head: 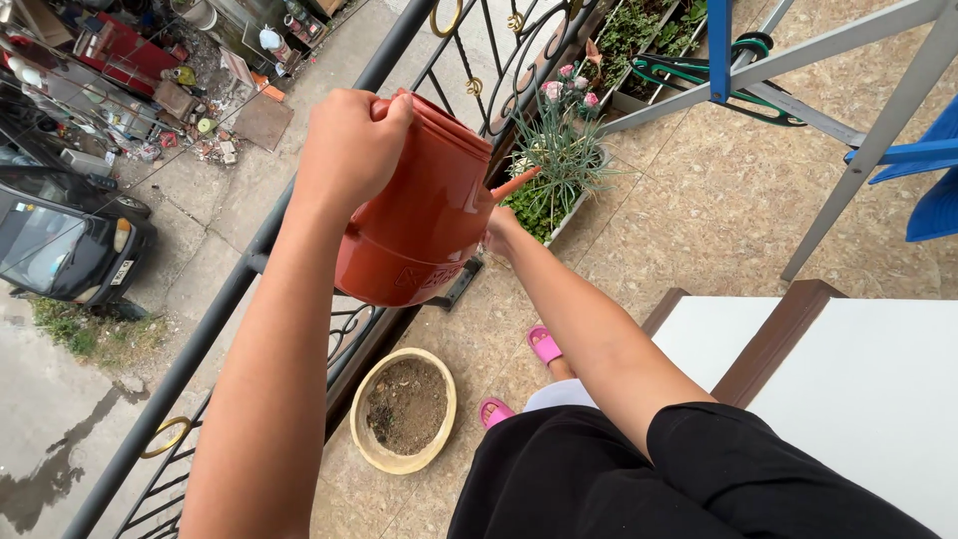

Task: Watering several potted plants on a balcony using a red watering can.

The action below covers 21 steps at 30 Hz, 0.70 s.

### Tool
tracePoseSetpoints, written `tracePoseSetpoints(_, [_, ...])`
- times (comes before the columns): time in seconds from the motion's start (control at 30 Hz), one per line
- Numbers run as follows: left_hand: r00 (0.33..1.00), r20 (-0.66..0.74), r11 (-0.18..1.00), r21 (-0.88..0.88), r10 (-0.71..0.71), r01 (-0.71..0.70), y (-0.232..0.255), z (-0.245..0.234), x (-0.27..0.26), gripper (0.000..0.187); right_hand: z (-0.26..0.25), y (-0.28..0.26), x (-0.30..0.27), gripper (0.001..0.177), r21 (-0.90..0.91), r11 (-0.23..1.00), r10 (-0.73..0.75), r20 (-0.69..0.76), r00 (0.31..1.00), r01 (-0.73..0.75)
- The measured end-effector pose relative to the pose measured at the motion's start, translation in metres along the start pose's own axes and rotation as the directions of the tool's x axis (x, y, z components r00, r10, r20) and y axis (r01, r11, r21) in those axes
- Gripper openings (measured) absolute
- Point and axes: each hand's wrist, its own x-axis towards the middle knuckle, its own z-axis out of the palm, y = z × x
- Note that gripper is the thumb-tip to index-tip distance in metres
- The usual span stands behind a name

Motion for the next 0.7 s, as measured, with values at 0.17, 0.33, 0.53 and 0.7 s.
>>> tracePoseSetpoints(0.17, [0.994,-0.053,0.972,-0.219,-0.096,0.083,-0.034,0.02,-0.06,0.045,-0.032,-0.032,0.003,0.032,-0.105,0.991,-0.089,-0.037,0.995,0.085])
tracePoseSetpoints(0.33, [0.921,-0.141,0.814,-0.528,-0.364,0.241,-0.164,0.089,-0.164,0.051,-0.062,-0.013,0.02,0.039,-0.434,0.868,-0.301,-0.072,0.951,0.242])
tracePoseSetpoints(0.53, [0.805,-0.018,0.565,-0.722,-0.593,0.4,-0.261,0.186,-0.331,0.035,-0.044,0.031,-0.033,0.037,-0.698,0.495,-0.596,0.161,0.787,0.518])
tracePoseSetpoints(0.7, [0.554,0.105,0.308,-0.739,-0.826,0.599,-0.24,0.237,-0.436,0.051,-0.026,0.083,-0.091,0.035,-0.757,0.309,-0.487,0.394,0.779,0.576])
